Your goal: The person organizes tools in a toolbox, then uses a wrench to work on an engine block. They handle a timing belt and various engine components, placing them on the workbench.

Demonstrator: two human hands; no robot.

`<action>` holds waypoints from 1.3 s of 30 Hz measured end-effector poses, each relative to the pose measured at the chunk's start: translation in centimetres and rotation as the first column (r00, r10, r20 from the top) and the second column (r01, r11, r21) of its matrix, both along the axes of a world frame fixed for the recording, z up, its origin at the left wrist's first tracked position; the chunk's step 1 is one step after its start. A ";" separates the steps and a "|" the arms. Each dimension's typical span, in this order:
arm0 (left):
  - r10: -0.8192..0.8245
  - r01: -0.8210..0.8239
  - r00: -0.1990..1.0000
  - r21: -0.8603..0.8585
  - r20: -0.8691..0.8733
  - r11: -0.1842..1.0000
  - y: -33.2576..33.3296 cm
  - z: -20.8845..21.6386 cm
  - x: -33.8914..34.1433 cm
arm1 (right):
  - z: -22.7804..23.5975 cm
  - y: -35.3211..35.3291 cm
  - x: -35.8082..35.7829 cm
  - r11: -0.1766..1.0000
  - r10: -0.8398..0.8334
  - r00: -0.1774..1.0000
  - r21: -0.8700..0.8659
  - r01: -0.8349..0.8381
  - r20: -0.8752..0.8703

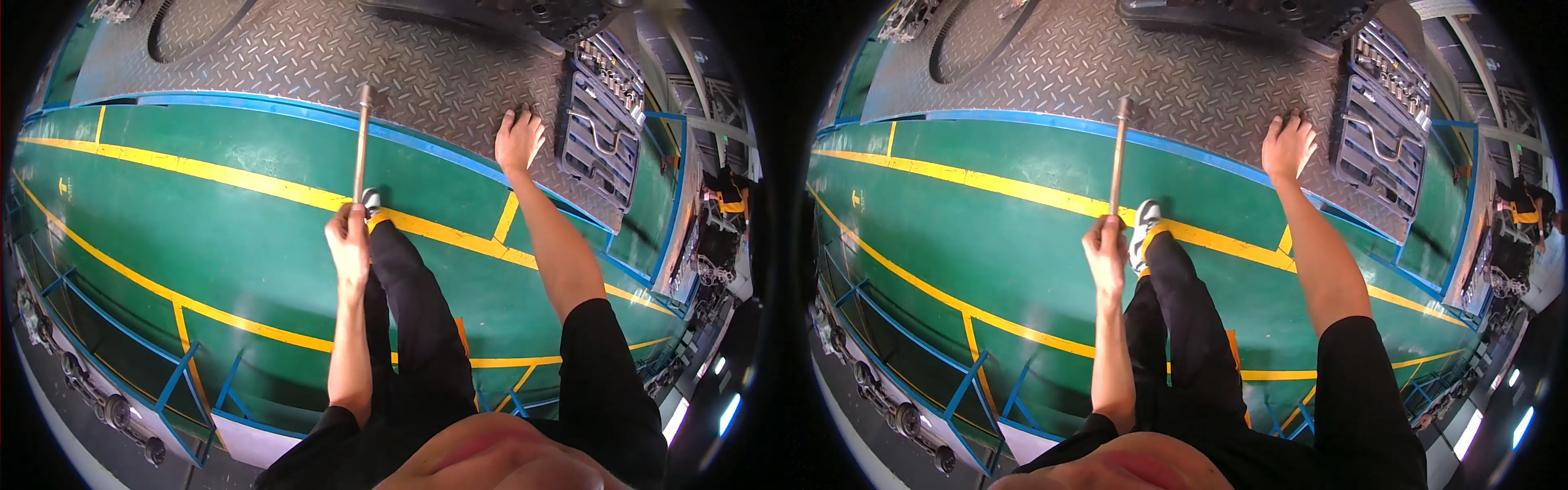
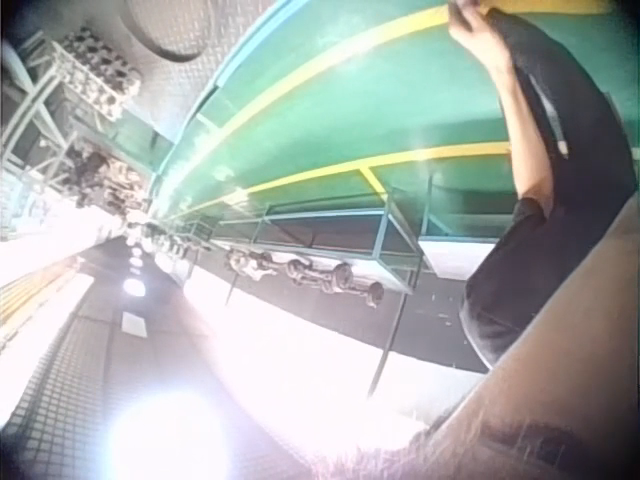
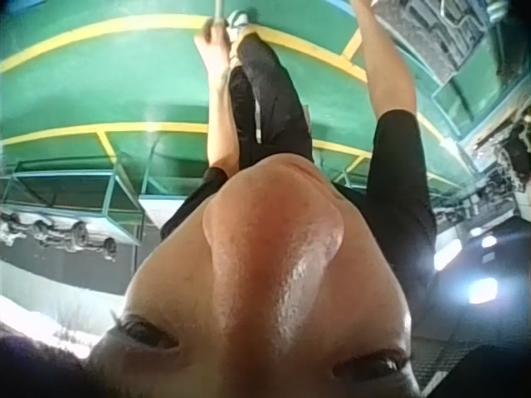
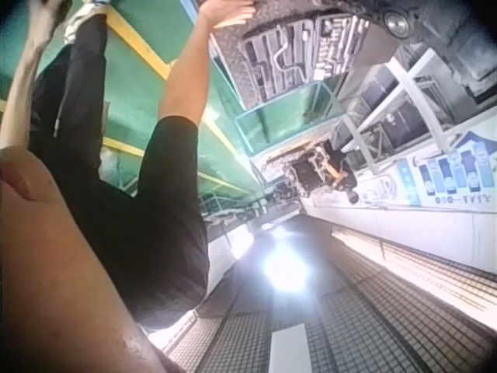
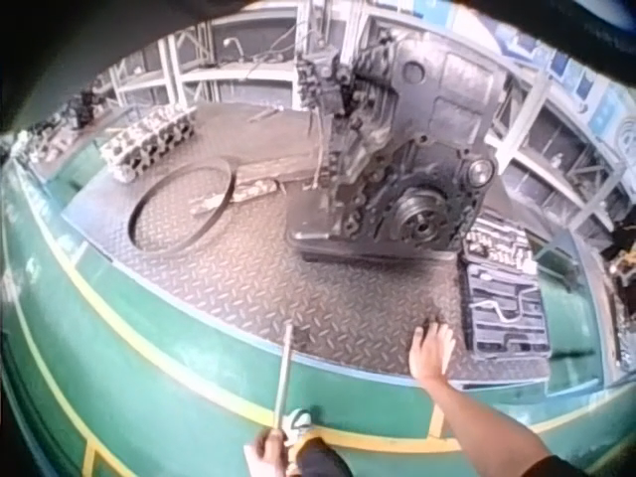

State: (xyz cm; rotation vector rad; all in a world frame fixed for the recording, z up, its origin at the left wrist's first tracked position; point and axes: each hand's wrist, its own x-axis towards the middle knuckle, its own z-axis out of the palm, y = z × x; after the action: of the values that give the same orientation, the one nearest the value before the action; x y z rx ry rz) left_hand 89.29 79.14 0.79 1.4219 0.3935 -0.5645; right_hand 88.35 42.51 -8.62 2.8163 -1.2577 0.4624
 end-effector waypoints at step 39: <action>0.433 -0.061 0.730 -0.580 0.530 0.812 1.0 -25.3 -1.1 | -1.9 -0.2 -0.6 0.957 0.181 0.976 -0.250 -0.147 0.119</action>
State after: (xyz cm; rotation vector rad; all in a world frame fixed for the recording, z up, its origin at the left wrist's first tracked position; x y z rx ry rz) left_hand 88.14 80.11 -24.53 0.9078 -0.1303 0.0859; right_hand 87.71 42.34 -10.49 2.7303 -0.9147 0.7761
